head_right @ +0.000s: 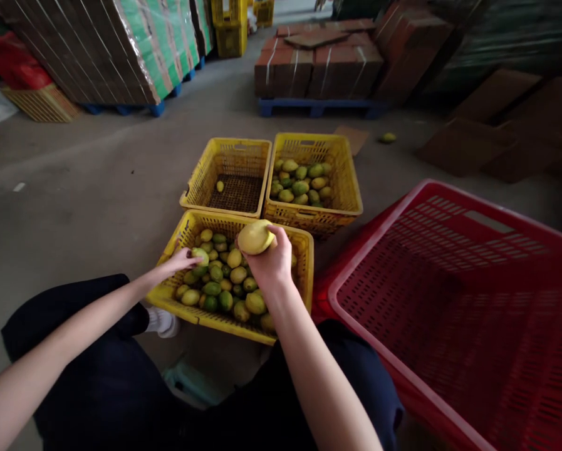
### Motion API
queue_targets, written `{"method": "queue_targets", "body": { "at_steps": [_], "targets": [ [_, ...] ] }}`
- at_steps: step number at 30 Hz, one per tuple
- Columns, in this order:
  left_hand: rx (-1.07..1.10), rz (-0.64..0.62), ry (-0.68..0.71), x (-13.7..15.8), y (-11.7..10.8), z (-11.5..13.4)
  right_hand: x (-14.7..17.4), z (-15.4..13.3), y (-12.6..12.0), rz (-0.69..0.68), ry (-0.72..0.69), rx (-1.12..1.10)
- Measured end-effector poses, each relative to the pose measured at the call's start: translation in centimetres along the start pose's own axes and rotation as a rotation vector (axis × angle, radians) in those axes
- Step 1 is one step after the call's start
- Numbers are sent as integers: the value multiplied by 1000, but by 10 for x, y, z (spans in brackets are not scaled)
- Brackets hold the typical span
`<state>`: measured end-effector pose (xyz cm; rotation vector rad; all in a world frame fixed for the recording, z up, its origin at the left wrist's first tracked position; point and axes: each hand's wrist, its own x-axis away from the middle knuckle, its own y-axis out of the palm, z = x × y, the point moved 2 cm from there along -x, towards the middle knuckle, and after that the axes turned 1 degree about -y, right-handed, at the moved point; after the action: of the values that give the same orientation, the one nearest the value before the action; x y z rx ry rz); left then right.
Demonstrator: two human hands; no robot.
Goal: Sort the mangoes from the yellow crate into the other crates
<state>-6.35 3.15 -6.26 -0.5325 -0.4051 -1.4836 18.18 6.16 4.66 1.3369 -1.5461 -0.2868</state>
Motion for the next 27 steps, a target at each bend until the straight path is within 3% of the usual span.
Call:
{"method": "queue_targets", "body": {
  "at_steps": [2, 6, 10, 14, 18, 22, 27],
  "targets": [
    [144, -47, 30, 7, 7, 29, 0, 3, 2, -90, -27, 70],
    [520, -274, 200, 48, 10, 94, 6, 4, 5, -275, -122, 331],
    [624, -298, 334, 63, -5, 132, 11, -4, -1, -237, -385, 646],
    [318, -169, 511, 38, -14, 122, 8, -7, -14, -130, -680, 998],
    [-54, 23, 700, 21, -3, 99, 0, 2, -24, -17, -978, 1321],
    [-253, -17, 858, 35, 17, 101, -3, 17, -22, -83, -1093, 1412],
    [-376, -149, 957, 50, 28, 118, 9, 27, -11, -60, -1247, 1305]
  ]
}}
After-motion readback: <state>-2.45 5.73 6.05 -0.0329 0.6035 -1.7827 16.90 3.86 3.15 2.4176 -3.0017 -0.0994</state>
